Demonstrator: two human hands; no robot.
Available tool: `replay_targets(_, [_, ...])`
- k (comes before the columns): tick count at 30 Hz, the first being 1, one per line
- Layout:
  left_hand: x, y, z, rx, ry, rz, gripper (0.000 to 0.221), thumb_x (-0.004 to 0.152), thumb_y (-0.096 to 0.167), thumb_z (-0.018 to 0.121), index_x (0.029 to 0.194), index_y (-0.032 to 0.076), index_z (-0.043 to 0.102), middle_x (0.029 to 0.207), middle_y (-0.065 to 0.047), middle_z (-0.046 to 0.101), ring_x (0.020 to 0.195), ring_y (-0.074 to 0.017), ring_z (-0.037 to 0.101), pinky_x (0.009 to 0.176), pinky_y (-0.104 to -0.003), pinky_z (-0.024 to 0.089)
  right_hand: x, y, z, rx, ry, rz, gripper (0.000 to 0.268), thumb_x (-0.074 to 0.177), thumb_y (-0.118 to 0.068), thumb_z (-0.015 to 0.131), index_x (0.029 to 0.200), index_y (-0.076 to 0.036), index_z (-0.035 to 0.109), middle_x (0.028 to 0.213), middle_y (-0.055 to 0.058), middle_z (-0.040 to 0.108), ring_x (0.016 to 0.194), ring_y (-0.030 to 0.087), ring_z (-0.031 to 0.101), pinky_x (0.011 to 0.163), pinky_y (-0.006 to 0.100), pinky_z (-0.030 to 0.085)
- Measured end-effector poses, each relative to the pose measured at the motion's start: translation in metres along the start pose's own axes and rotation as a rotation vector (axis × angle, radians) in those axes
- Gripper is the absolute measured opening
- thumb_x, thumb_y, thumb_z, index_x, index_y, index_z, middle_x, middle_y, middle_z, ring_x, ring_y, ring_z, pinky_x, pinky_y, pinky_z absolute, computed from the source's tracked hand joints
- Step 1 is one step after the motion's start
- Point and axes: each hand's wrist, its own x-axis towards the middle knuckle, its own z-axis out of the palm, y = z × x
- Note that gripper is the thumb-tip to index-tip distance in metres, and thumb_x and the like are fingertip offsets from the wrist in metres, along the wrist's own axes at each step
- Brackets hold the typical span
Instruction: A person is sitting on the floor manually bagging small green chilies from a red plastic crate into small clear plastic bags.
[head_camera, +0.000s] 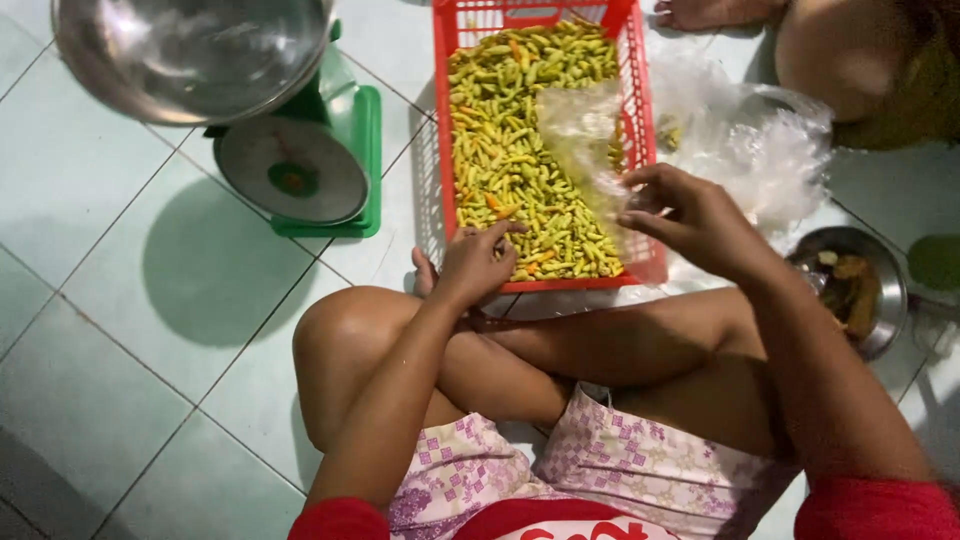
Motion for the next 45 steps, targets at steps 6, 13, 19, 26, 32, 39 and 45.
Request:
replay_targets(6, [0.002,0.017,-0.028,-0.676,-0.110,-0.073,0.050,0.090,0.010,0.054,0.139,0.016,0.059,0.064,-0.008,0.072,0.057,-0.0191,0.070,0.070,-0.032,0.059,0.032,-0.023,0.062,-0.102,-0.059,-0.173,0.052,0.088,-0.013,0.080,0.136,-0.010,0.060,0.096,0.017,0.075,0.091,0.031,0.074,0.079,0.041,0.058])
replay_targets(13, [0.012,0.015,-0.026,-0.987,-0.072,-0.097,0.060,0.092,0.009,0.054,0.148,-0.007,0.040,0.062,-0.011,0.067,0.053,-0.0159,0.063,0.055,-0.027,0.055,0.061,0.048,0.082,-0.464,0.105,-0.462,0.025,0.090,-0.005,0.074,0.114,-0.009,0.071,0.104,0.014,0.072,0.101,0.037,0.070,0.083,0.043,0.057])
replay_targets(19, [0.014,0.001,-0.009,-1.092,-0.063,-0.038,0.029,0.097,0.004,0.051,0.125,0.001,0.058,0.053,-0.011,0.057,0.043,-0.0158,0.054,0.042,-0.025,0.045,0.049,0.007,0.063,-0.470,0.011,-0.477,0.032,0.087,0.003,0.063,0.118,-0.003,0.068,0.124,0.022,0.063,0.120,0.043,0.058,0.095,0.051,0.048])
replay_targets(26, [0.009,0.015,-0.020,-0.824,-0.105,-0.062,0.023,0.096,0.008,0.052,0.114,0.005,0.066,0.047,-0.007,0.059,0.040,-0.0140,0.053,0.043,-0.023,0.043,0.012,-0.056,0.038,0.249,-0.134,-0.282,0.047,0.100,-0.001,0.055,0.147,0.000,0.049,0.135,0.029,0.061,0.133,0.047,0.054,0.103,0.059,0.046])
replay_targets(32, [-0.003,0.042,-0.035,-0.782,-0.105,-0.105,0.048,0.096,0.004,0.047,0.143,0.010,0.041,0.055,-0.011,0.066,0.046,-0.0199,0.064,0.047,-0.026,0.053,0.012,-0.041,0.053,0.142,0.088,-0.273,0.030,0.091,0.007,0.070,0.119,-0.001,0.071,0.097,0.021,0.074,0.089,0.030,0.071,0.074,0.041,0.061])
replay_targets(39, [0.001,0.033,-0.023,-0.959,-0.141,0.037,0.043,0.099,0.003,0.050,0.141,0.009,0.042,0.056,-0.011,0.065,0.046,-0.0186,0.061,0.047,-0.025,0.052,0.023,-0.029,0.074,0.153,0.521,-0.661,0.028,0.096,0.010,0.078,0.120,0.001,0.067,0.109,0.016,0.066,0.100,0.029,0.065,0.089,0.040,0.056])
replay_targets(45, [-0.001,0.028,-0.024,-0.923,-0.202,-0.045,0.048,0.096,0.005,0.059,0.139,0.006,0.039,0.062,-0.017,0.068,0.048,-0.0211,0.064,0.046,-0.029,0.057,0.031,-0.015,0.118,-0.162,0.195,-0.620,0.043,0.086,0.008,0.070,0.126,-0.008,0.069,0.091,0.010,0.064,0.088,0.030,0.066,0.080,0.045,0.059])
